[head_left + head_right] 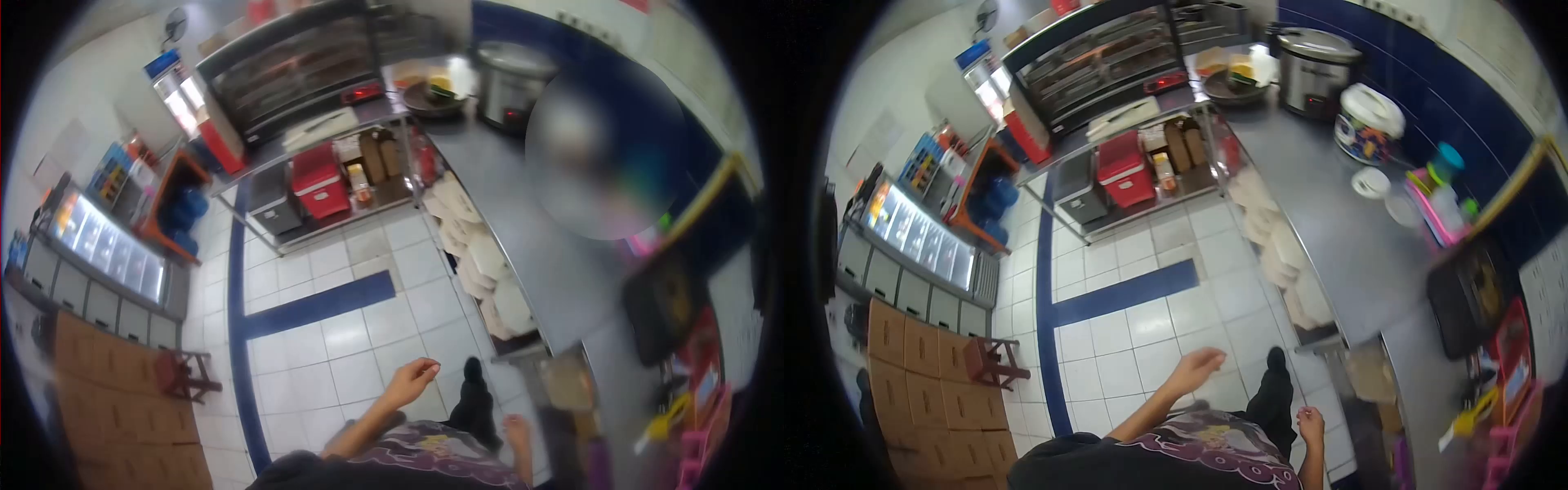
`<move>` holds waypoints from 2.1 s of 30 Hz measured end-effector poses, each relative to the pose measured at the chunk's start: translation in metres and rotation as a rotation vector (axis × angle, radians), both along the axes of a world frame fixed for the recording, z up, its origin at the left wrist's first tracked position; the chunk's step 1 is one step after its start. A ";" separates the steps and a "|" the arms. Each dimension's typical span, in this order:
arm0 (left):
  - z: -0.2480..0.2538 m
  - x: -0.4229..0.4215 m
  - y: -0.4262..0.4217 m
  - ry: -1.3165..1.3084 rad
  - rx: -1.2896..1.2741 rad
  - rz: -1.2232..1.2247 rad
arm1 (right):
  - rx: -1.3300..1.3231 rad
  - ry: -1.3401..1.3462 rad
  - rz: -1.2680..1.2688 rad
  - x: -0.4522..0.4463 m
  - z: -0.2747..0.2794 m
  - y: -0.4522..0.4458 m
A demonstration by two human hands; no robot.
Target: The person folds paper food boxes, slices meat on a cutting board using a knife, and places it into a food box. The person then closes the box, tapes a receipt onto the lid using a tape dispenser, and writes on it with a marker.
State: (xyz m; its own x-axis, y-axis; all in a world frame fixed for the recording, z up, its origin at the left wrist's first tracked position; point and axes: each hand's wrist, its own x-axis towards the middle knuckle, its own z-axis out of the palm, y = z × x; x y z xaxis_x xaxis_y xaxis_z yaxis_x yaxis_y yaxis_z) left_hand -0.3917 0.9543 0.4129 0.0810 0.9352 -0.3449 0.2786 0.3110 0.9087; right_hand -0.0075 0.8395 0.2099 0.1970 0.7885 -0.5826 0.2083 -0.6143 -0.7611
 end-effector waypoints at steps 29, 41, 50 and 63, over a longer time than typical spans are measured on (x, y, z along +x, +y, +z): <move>-0.033 -0.510 0.507 -0.113 -0.107 1.231 | 0.247 1.297 -0.947 -0.418 0.152 1.296; 0.034 -0.502 0.805 -0.193 -0.096 1.014 | 0.240 1.168 -0.746 -0.439 0.166 1.313; 0.032 -0.500 0.936 -0.232 -0.196 0.651 | 0.532 0.870 -0.663 -0.468 0.200 1.307; 0.036 -0.495 1.029 -0.255 -0.308 0.042 | 0.767 1.371 -0.780 -0.524 0.279 1.109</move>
